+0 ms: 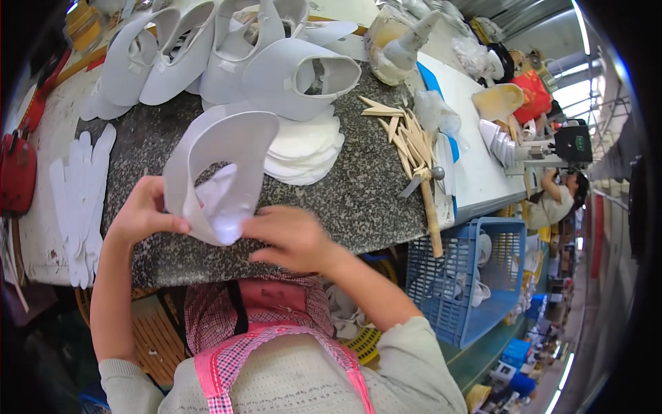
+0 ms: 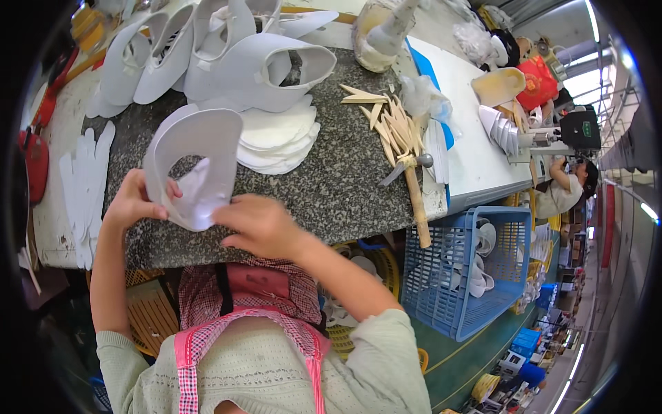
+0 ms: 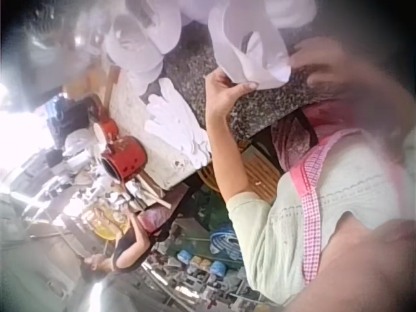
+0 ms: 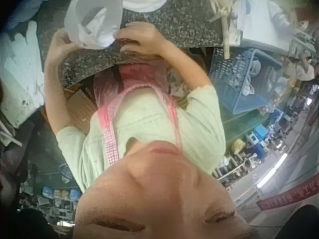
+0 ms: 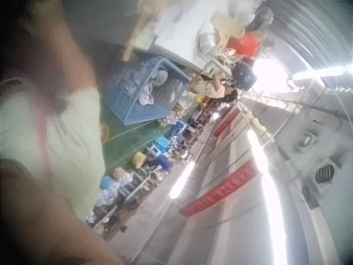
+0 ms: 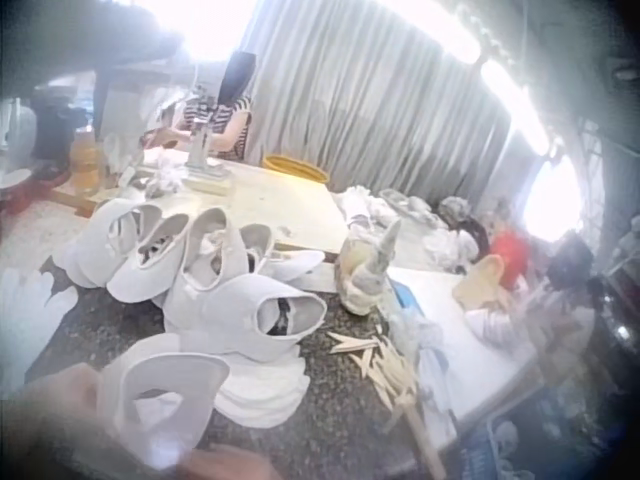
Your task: The person takes heated stiffening pieces from a cooker and assembles shoe uppers by inserting and pressing the internal components and linings into shape by hand.
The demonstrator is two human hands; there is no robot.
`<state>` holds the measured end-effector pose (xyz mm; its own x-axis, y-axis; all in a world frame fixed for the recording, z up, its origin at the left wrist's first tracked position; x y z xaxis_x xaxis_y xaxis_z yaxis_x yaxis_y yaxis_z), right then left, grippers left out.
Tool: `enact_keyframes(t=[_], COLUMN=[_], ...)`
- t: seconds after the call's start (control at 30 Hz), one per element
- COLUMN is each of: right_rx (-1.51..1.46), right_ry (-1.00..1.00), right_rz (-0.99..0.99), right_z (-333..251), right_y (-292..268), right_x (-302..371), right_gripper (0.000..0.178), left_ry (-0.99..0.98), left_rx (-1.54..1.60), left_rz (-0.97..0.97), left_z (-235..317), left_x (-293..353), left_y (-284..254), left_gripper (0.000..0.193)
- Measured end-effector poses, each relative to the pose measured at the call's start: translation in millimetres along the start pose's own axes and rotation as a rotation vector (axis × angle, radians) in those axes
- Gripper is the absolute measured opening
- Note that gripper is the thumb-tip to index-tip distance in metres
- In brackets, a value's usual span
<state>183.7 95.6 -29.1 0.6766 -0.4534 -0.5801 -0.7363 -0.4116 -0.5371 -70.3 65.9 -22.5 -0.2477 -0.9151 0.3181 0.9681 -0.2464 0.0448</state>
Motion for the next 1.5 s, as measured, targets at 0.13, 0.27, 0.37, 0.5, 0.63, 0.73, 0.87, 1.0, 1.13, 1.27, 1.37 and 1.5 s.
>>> enact_keyframes(t=[0.13, 0.27, 0.37, 0.5, 0.63, 0.73, 0.87, 1.0, 1.13, 1.27, 1.37, 1.5], right_rx=[0.412, 0.985, 0.983, 0.812, 0.421, 0.364, 0.599, 1.150, 1.044, 0.133, -0.081, -0.100], right_ry=[0.489, 0.261, 0.409, 0.645, 0.962, 0.566, 0.841, 0.548, 0.675, 0.662, 0.293, 0.032], right_rz=[0.459, 0.209, -0.144, 0.002, -0.136, 0.003, 0.160, -0.067, -0.005, 0.494, 0.313, -0.284], right_z=[69.7, 136.2, 153.4, 135.7, 122.5, 119.6, 131.8, 161.1, 167.1, 89.4, 16.6, -30.1], right_y=[-121.7, -195.4, -193.5, -194.7, -181.1, -188.0, -202.6, -180.7, -178.8, -178.8, -110.1, 29.1], right_x=[12.9, 7.2, -6.1, -14.6, -2.0, 8.8, -2.7, -1.3, -14.2, -26.4, -36.1, -78.8], right_gripper=[0.022, 0.025, 0.024, 0.018, 0.021, 0.022, 0.018, 0.017, 0.012, 0.004, 0.011, 0.023], left_ry=[0.062, 0.087, 0.135, 0.093, 0.141, 0.172, 0.256, 0.230, 0.213, 0.326, 0.325, 0.329], left_rx=[-0.175, -0.382, -0.500, -0.247, -0.190, -0.186, -0.264, -0.286, -0.231, -0.230, -0.309, -0.330], left_rz=[-0.064, -0.090, -0.097, -0.014, 0.038, 0.028, -0.012, -0.082, -0.065, -0.024, -0.011, 0.026], left_z=[12.1, 32.6, 25.6, 12.0, 4.0, 6.3, 4.3, 5.1, -10.1, -23.8, -19.4, -28.8], left_x=[9.4, 6.5, 10.9, 20.7, 20.7, 19.4, 19.5, 27.3, 43.0, 49.8, 48.3, 63.8], left_y=[-4.3, -0.6, -8.0, -12.1, -16.7, -16.6, -15.9, -11.1, -22.8, -23.3, -21.0, -20.7], left_gripper=[0.042, 0.031, 0.023, 0.018, 0.018, 0.018, 0.015, 0.011, 0.011, 0.026, 0.024, 0.017])
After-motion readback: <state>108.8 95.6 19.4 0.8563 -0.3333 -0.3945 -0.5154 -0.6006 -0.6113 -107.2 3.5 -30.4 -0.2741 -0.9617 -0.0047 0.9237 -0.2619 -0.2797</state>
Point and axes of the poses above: each hand's wrist, its own x-axis away from the middle knuckle, its own y-axis out of the palm, z = x × y, the point moved 2 cm from there along -x, towards the middle knuckle
